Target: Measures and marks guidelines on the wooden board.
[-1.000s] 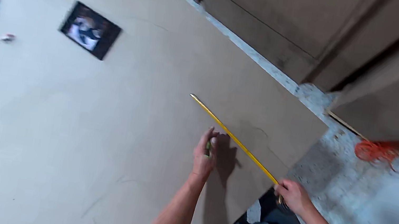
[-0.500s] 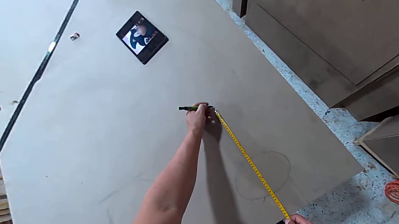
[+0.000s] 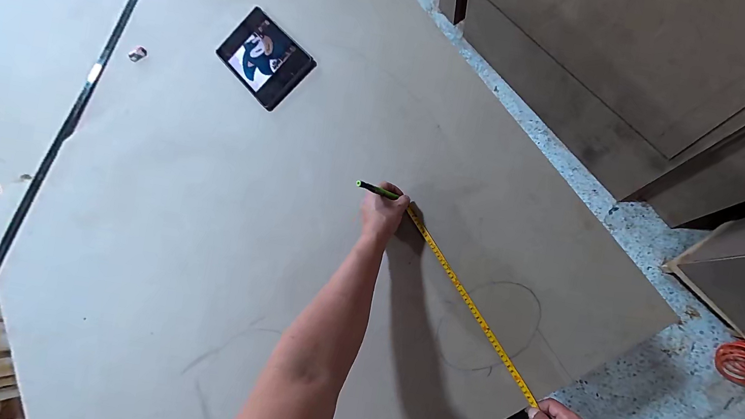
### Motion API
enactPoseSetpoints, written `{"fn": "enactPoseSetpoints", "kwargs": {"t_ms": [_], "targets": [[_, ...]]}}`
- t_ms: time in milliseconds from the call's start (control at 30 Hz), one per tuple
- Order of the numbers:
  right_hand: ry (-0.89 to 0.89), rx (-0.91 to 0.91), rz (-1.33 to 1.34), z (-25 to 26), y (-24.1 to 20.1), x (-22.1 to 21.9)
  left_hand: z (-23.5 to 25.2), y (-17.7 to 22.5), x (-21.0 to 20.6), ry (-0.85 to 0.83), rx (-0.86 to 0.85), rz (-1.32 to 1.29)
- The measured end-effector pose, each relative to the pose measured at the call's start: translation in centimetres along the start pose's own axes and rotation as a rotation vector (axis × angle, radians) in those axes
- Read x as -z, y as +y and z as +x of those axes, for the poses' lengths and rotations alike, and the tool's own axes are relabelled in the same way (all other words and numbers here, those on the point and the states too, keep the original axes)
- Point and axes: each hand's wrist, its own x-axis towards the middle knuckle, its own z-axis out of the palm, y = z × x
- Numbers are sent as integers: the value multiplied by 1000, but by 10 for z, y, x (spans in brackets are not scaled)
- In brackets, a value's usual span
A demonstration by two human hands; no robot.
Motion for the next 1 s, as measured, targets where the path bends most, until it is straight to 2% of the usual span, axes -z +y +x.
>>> {"fn": "enactPoseSetpoints", "kwargs": {"t_ms": [133,467,600,767,900,1000], "targets": [[13,-4,-15,6,-1,17,6,24,-6,-29,69,133],[54,15,-6,35,-1,79,37,86,-50,-93,47,158],[47,20,-6,37,0,84,42,91,-56,-102,72,141],[3,42,-3,24,-2,56,31,60,-34,-101,89,137],[-45,53,-15,5,2,11,5,6,4,-58,107,101],[-98,56,-73,-10,2,-24,-24,-51,35,46,144,-101]]}}
